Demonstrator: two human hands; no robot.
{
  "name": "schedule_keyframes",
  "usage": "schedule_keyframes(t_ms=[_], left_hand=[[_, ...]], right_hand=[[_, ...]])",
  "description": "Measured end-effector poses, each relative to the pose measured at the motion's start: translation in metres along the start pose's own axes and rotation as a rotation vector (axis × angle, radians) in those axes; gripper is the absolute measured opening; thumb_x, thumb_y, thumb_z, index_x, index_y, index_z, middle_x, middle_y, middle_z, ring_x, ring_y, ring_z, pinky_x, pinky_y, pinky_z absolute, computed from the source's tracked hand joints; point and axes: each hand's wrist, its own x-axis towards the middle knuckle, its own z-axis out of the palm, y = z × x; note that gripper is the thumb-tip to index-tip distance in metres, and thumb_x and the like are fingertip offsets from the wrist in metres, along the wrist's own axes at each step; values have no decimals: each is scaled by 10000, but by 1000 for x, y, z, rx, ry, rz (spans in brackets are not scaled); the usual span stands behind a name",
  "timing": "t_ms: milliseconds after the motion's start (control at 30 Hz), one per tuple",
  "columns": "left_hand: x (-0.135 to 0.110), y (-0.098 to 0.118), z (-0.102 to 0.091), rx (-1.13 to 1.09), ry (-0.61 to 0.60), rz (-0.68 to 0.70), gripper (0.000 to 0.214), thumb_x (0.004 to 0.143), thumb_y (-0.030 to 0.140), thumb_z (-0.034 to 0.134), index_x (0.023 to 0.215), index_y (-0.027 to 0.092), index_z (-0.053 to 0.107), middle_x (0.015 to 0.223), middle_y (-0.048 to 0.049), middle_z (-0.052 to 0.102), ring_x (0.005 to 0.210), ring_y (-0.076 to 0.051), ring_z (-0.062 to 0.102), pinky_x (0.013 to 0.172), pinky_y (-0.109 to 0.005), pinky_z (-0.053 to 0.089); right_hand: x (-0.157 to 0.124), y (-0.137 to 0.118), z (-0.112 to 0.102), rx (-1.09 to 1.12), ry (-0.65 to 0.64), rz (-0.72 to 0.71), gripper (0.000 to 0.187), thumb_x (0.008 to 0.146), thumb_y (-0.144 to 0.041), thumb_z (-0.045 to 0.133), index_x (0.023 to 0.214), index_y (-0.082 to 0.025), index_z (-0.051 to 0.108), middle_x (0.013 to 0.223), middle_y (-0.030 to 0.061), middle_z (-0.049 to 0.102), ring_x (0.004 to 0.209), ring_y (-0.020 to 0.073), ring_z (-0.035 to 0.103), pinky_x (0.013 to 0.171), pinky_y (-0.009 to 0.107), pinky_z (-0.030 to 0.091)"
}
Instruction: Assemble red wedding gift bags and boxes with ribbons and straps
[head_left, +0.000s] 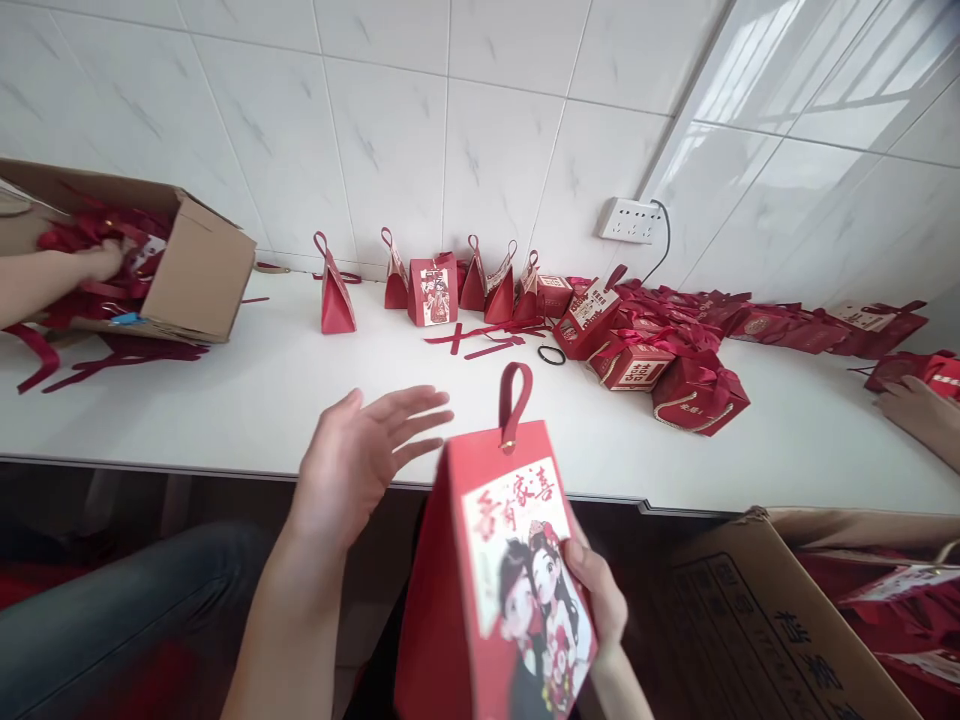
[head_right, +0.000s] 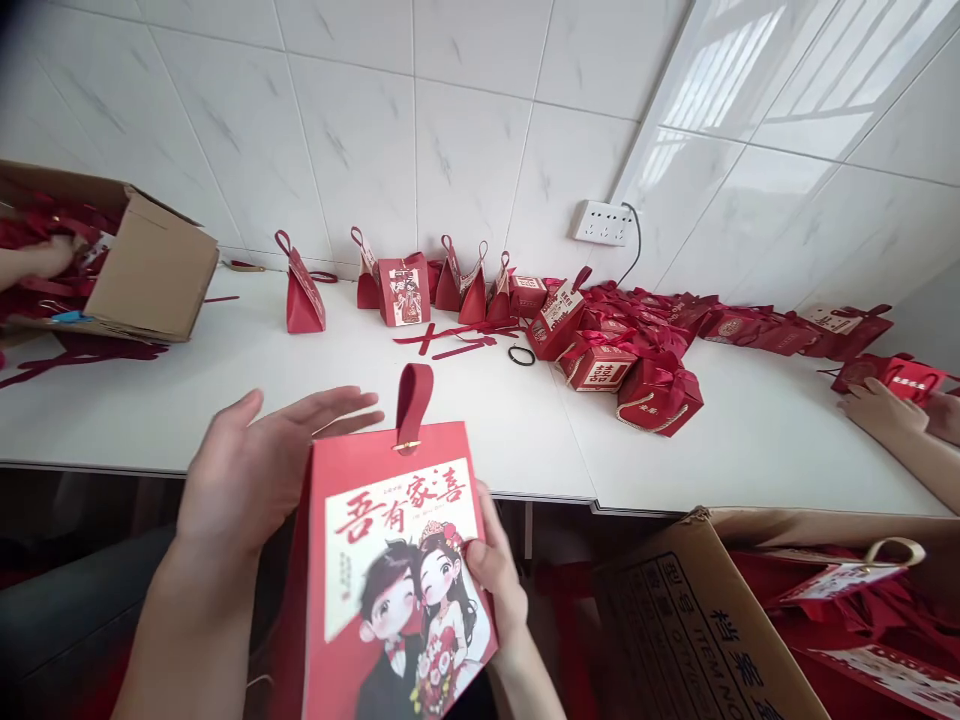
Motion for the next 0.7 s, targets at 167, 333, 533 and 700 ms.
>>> schedule_keyframes(t_ms=[167, 333, 533, 700], left_hand=[[-16, -2, -3, 236, -194, -25, 399, 778, 483, 600, 1046, 193, 656, 1061, -77, 692, 962, -261, 636, 801, -327, 501], [-21, -7, 14, 428, -137, -42, 283, 794, 407, 627, 962, 181, 654, 880, -50, 691, 784, -209, 642, 671, -279, 501], [-22, -4, 19, 513, -90, 0, 302, 784, 452, 610, 784, 151, 626, 692, -28, 629, 658, -180, 596, 562, -252, 451], [-20, 2, 19, 444, -84, 63, 281, 755, 440, 645, 795, 164, 624, 765, -42, 661, 691, -178, 609, 619, -261, 471]], right_hand=[[-2, -22, -5, 17, 34, 27, 438, 750, -427, 620, 1155, -296, 517, 1068, 40, 662, 838, 258, 655, 697, 369, 533], [-8, -29, -8, -178, -25, -72, 404, 816, -391, 574, 1202, -310, 490, 1123, 44, 633, 897, 252, 642, 781, 374, 521], [-14, -29, -8, -255, -7, -104, 414, 831, -395, 557, 1225, -300, 473, 1128, 45, 633, 889, 232, 643, 775, 342, 526], [-16, -28, -12, -360, -26, -114, 457, 809, -407, 580, 1238, -276, 494, 1158, 62, 632, 971, 262, 627, 776, 334, 523]])
